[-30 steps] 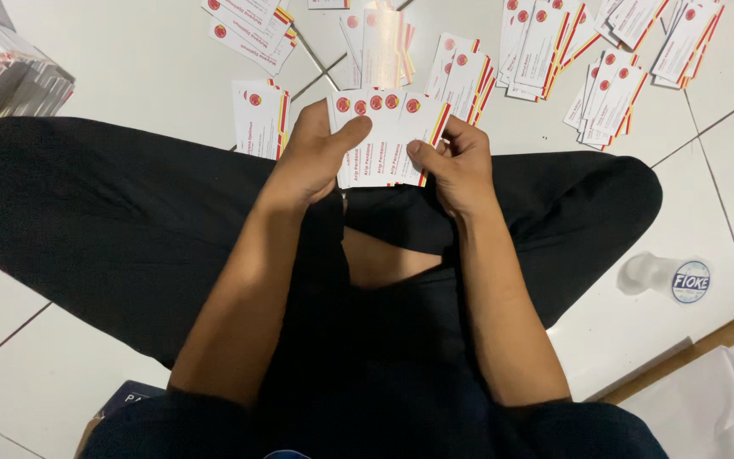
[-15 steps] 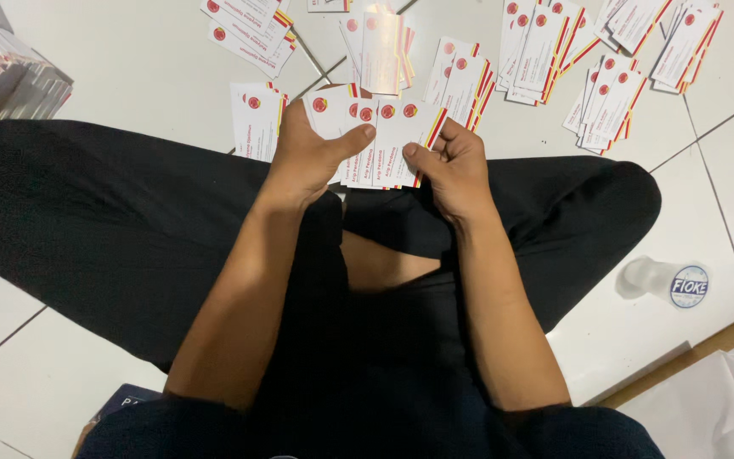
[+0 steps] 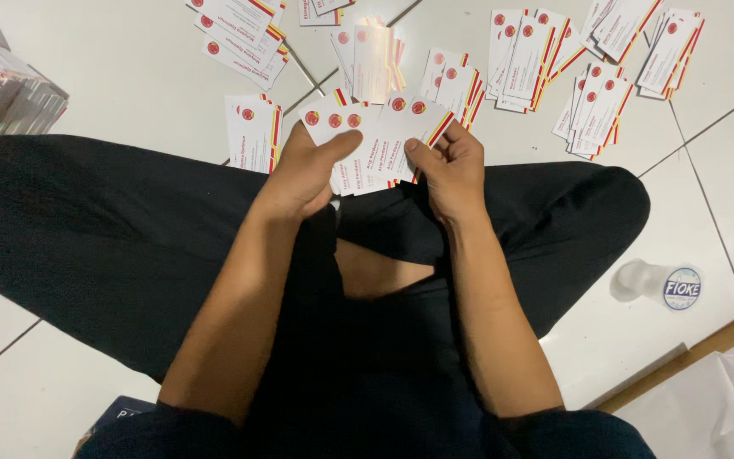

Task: The person sits cross-legged on a tiled floor and sorts through a large pile of small white cards with red and yellow markings. They pick up stacks of cards, separate them, and place them into smaller piles on the floor.

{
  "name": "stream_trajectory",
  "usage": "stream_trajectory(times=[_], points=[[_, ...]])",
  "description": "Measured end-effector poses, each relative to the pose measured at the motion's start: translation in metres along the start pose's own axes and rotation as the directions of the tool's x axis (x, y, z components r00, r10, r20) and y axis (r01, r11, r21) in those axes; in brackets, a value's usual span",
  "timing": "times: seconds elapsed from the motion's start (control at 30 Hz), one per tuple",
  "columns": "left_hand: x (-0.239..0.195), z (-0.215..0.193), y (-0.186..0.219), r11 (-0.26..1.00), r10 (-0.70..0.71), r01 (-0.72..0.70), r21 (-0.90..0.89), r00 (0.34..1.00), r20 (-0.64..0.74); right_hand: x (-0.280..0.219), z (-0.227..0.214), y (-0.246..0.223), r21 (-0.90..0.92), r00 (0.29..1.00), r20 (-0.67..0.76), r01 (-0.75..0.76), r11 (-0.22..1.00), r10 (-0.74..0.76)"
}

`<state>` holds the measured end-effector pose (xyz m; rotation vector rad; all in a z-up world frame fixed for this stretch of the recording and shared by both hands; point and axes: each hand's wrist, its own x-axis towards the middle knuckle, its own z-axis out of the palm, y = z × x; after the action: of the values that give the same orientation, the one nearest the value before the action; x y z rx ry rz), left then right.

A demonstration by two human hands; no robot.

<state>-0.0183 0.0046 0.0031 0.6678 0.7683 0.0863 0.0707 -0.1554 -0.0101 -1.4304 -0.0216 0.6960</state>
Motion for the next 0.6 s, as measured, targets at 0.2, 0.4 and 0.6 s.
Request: stream_trajectory(times=[0.2,0.4,0.6], points=[[0.011,-0.017,-0.011,0.950,0.235,-0.230,0.210,0.972,0.000,0.001,0.000,0.004,0.048,0.999,0.049,-0.021,0.999,0.019],[-0.002,0.004,0.005,0.922,0.314,-0.308,0.235,0.949,0.014,0.000,-0.006,0.013,-0.025,0.984,0.170,-0.054,0.998,0.057],[0.004,0.000,0.002,0.901,0.233,-0.178,0.395,0.968,-0.096,-0.006,0.009,-0.012,-0.050,0.952,0.301,-0.032,0.998,0.046]])
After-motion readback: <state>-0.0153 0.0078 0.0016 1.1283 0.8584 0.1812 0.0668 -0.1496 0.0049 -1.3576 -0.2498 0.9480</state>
